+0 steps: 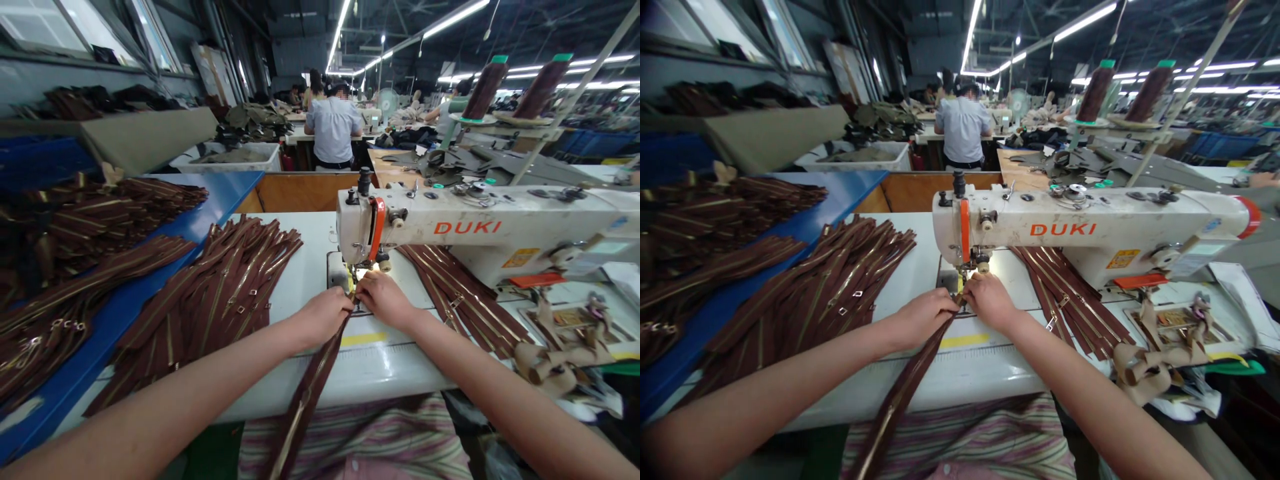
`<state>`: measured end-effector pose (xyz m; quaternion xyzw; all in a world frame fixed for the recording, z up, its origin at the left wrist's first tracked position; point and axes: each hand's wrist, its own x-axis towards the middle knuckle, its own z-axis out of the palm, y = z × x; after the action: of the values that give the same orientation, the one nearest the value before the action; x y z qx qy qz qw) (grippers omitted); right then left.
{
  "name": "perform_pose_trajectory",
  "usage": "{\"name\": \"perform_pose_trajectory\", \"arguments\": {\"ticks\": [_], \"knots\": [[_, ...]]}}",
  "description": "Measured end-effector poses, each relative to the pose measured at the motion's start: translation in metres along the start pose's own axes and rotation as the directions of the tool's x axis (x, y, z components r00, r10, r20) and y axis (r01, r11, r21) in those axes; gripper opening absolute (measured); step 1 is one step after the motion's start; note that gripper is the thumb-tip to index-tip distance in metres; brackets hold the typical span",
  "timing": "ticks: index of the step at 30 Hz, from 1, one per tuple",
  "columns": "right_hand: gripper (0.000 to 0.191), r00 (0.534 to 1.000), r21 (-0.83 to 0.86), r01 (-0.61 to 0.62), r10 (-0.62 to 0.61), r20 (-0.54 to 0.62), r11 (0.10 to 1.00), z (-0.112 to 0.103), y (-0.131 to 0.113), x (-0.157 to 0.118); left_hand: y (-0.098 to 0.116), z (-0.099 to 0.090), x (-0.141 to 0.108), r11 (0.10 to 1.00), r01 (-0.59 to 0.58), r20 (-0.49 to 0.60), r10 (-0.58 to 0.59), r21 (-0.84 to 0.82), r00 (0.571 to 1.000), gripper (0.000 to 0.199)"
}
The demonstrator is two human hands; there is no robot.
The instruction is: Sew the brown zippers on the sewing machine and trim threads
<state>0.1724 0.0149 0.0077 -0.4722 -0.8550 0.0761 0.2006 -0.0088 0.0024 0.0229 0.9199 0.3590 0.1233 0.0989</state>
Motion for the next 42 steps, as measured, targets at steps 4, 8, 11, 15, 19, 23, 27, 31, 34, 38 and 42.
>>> {"name": "perform_pose_trajectory", "arguments": {"ticks": [4,8,11,15,19,23,27,31,34,38,42], "knots": [[0.01,0.998,0.008,0.062,-0.062,0.013,0.998,-0.002,0.005,0.005,0.0,0.002,-0.003,0.999,-0.037,-0.02,0.037,-0.002,0.999,0.027],[0.01,0.997,0.014,0.071,-0.071,0.007,0.997,0.0,0.005,0.006,-0.001,0.012,-0.011,0.998,-0.059,-0.048,0.061,0.032,0.997,0.02],[0.011,0.999,0.016,0.055,-0.054,-0.005,0.998,0.002,0.004,0.004,-0.003,0.017,-0.015,0.988,-0.119,-0.082,0.127,0.101,0.989,0.018],[0.011,0.999,0.042,0.019,-0.017,-0.047,0.999,0.005,0.003,0.002,-0.007,0.015,-0.018,0.942,-0.26,-0.094,0.285,0.215,0.954,0.025],[0.012,0.997,0.055,0.001,0.003,-0.078,0.999,0.008,0.002,0.001,-0.011,0.006,-0.016,0.892,-0.37,-0.003,0.384,0.261,0.923,0.03],[0.01,0.996,0.061,-0.005,0.01,-0.091,0.998,0.01,0.003,0.002,-0.015,0.003,-0.014,0.859,-0.413,0.074,0.411,0.303,0.909,0.03],[0.012,0.992,0.111,-0.018,0.032,-0.124,0.994,0.012,0.005,0.001,-0.016,0.008,-0.014,0.869,-0.393,0.055,0.396,0.302,0.917,0.032],[0.013,0.976,0.189,-0.034,0.073,-0.206,0.981,0.011,0.004,-0.013,-0.012,0.017,-0.013,0.913,-0.302,-0.008,0.316,0.275,0.949,0.031],[0.016,0.984,0.191,0.028,0.006,-0.175,0.981,0.007,-0.002,-0.031,-0.009,0.022,-0.008,0.934,-0.229,-0.063,0.255,0.273,0.965,0.029],[0.017,0.988,0.155,0.1,-0.08,-0.132,0.983,0.004,-0.01,-0.046,-0.008,0.027,-0.002,0.94,-0.197,-0.087,0.229,0.278,0.97,0.028],[0.018,0.984,0.083,0.138,-0.128,-0.121,0.987,0.004,-0.012,-0.045,-0.007,0.027,0.0,0.936,-0.178,-0.055,0.204,0.305,0.978,0.029]]}}
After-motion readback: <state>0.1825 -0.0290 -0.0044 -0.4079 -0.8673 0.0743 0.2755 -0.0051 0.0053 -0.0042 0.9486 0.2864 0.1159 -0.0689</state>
